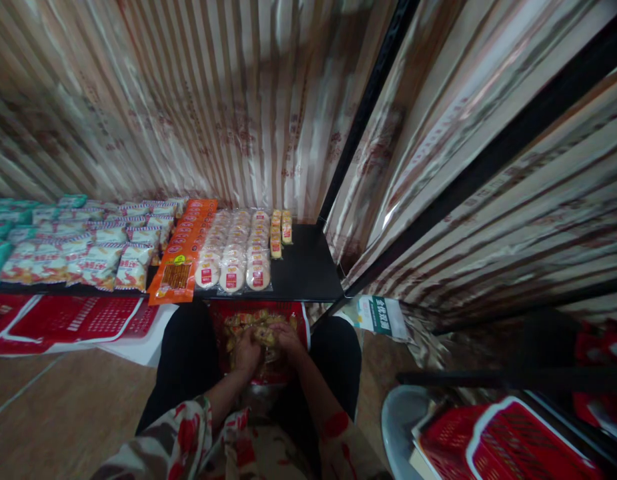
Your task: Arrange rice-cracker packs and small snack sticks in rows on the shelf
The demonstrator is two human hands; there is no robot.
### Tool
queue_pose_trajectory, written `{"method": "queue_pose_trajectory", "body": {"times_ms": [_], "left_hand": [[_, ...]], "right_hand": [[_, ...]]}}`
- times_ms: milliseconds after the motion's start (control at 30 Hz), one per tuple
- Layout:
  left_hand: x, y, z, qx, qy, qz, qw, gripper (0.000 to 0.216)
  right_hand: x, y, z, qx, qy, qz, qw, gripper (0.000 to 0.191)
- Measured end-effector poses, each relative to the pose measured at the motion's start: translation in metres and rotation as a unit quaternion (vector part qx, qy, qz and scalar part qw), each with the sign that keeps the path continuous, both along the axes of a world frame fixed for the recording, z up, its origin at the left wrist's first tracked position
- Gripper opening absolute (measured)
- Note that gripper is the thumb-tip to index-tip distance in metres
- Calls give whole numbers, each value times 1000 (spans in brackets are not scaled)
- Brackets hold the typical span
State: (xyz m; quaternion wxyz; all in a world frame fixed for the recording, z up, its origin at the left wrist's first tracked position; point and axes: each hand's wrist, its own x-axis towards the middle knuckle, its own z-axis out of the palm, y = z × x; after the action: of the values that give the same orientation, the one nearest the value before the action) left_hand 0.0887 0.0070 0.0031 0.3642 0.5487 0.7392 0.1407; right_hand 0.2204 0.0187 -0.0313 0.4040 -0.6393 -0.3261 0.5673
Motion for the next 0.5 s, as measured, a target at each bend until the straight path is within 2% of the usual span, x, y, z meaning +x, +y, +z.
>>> {"method": "queue_pose_trajectory", "body": {"times_ms": [233,500], "left_hand": [[-3,-4,-5,55,-64,-25,996,47],[-4,-8,1,104,-102,-53,988,44]], "right_hand": [[7,-1,21,-45,21,-29,998,12],[16,0,47,-37,46,-2,998,11]]}}
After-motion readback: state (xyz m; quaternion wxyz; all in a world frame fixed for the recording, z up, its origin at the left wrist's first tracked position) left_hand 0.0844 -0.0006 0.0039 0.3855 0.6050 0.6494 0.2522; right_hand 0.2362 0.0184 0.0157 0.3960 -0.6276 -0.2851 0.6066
